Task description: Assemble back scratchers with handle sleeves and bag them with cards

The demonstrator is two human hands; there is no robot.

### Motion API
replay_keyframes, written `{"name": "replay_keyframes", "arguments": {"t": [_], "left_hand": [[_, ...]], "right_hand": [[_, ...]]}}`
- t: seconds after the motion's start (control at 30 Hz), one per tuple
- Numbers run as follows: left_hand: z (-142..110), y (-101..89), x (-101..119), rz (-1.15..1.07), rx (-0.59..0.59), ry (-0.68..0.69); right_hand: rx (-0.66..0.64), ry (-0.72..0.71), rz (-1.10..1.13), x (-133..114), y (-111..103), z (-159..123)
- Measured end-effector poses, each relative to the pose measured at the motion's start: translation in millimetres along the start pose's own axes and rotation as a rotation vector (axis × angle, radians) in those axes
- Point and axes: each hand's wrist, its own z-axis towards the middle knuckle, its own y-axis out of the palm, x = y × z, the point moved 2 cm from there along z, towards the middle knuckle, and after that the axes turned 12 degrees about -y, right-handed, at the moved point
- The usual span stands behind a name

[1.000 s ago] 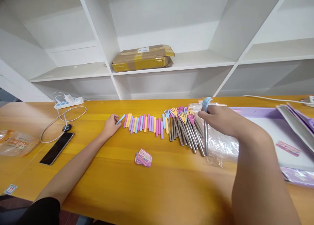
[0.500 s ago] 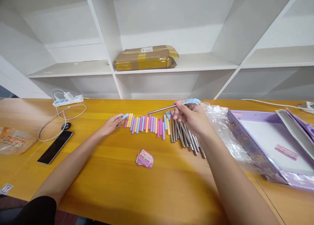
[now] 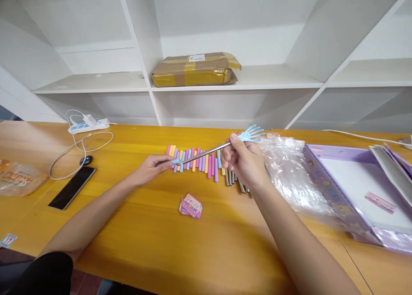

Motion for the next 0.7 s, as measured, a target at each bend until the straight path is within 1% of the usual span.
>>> {"name": "replay_keyframes", "arguments": {"t": [0.1,0.27,0.37,0.47,0.57,0.63,0.7], "left_hand": [[-1.9,-1.8,2.9,0.040,0.015,0.019],[-3.2,-4.9,3.6,0.099,0.010,0.053],[-3.3,-6.0,2.7,0.093,0.032,0.049],[-2.4,-4.9,1.6,0.029,0.091,0.029],[-0.4,-2.2,-0.2,-0.121,0.163,0.000],[0.3,-0.8,-0.9,-0.199,0.187,-0.008],[-0.7,-1.0,0.1,-0.182,0.203,0.009]], "right_hand": [[-0.002,0.014,0.011,2.9,4.8,-2.1],[0.014,-0.031,0.061,9.9,9.4,-3.9],[0.000,-0.041,0.075,11.7,9.6,-4.8],[-0.014,-0.077,0.080,11.0,11.0,-7.4],[-0.025,-0.131,0.041,11.8,14.6,-11.9],[-0.030,-0.154,0.024,14.1,16.5,-14.7],[-0.035,-0.165,0.032,16.1,16.8,-16.1]]}}
